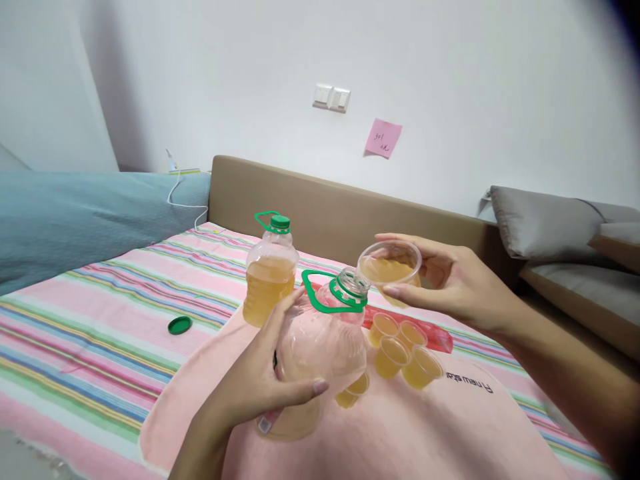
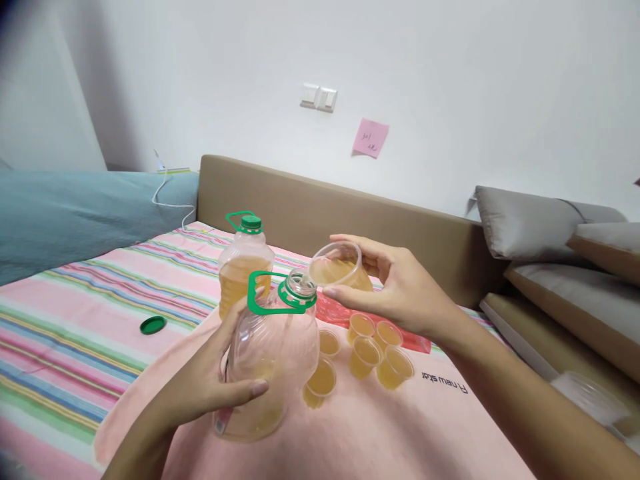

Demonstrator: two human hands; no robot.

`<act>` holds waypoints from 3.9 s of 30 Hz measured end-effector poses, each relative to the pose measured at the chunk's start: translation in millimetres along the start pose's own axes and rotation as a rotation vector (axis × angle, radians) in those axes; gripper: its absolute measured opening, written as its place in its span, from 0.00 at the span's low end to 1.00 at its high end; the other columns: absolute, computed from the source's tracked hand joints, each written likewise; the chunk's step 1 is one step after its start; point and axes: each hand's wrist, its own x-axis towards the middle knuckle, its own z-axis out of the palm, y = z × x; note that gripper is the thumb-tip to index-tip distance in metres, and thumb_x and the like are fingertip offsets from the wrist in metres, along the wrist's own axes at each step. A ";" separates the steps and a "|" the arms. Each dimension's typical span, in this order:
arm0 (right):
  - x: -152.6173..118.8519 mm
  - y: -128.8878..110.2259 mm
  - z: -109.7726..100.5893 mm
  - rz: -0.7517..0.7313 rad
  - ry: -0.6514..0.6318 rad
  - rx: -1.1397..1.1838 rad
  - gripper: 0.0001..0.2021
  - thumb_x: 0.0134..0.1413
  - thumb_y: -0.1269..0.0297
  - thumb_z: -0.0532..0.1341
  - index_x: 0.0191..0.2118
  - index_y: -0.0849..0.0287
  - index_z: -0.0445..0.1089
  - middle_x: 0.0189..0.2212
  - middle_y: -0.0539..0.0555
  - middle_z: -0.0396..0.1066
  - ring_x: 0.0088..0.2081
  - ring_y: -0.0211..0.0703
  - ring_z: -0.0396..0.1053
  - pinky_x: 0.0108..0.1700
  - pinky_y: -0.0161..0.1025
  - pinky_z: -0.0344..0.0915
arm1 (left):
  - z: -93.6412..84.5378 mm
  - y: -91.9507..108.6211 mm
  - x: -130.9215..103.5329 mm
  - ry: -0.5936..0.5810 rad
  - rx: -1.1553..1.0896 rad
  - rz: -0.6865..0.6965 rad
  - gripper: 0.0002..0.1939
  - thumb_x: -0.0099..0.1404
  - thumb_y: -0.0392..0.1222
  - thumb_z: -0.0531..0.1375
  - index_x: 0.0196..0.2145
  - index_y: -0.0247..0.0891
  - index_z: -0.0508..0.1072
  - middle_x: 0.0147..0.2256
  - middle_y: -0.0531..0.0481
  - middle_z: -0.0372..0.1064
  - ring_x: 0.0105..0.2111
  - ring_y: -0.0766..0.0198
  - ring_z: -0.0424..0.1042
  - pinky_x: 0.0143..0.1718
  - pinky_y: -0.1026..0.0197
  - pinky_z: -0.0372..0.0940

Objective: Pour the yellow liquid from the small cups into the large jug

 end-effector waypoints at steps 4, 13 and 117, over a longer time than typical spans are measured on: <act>1.2 -1.4 -1.3 -0.004 -0.017 -0.008 0.34 0.48 0.57 0.77 0.61 0.51 0.73 0.57 0.57 0.77 0.59 0.59 0.74 0.65 0.56 0.68 | -0.6 1.1 -1.1 -0.001 0.010 -0.007 0.60 0.55 0.59 0.73 0.75 0.49 0.44 0.73 0.40 0.51 0.73 0.36 0.51 0.71 0.34 0.52; 3.4 -7.6 -2.6 -0.014 -0.028 -0.049 0.34 0.46 0.55 0.78 0.60 0.51 0.74 0.55 0.55 0.79 0.58 0.60 0.75 0.64 0.55 0.69 | -1.8 6.2 0.1 0.005 0.011 -0.011 0.59 0.55 0.59 0.72 0.74 0.48 0.46 0.71 0.39 0.55 0.71 0.35 0.54 0.70 0.32 0.53; 49.4 -80.2 -7.1 -0.300 -0.385 -0.774 0.26 0.54 0.49 0.70 0.59 0.47 0.76 0.55 0.51 0.78 0.51 0.54 0.77 0.51 0.46 0.72 | -9.2 0.0 -4.9 0.002 0.057 0.018 0.57 0.58 0.57 0.72 0.75 0.49 0.45 0.72 0.39 0.53 0.71 0.36 0.54 0.70 0.33 0.54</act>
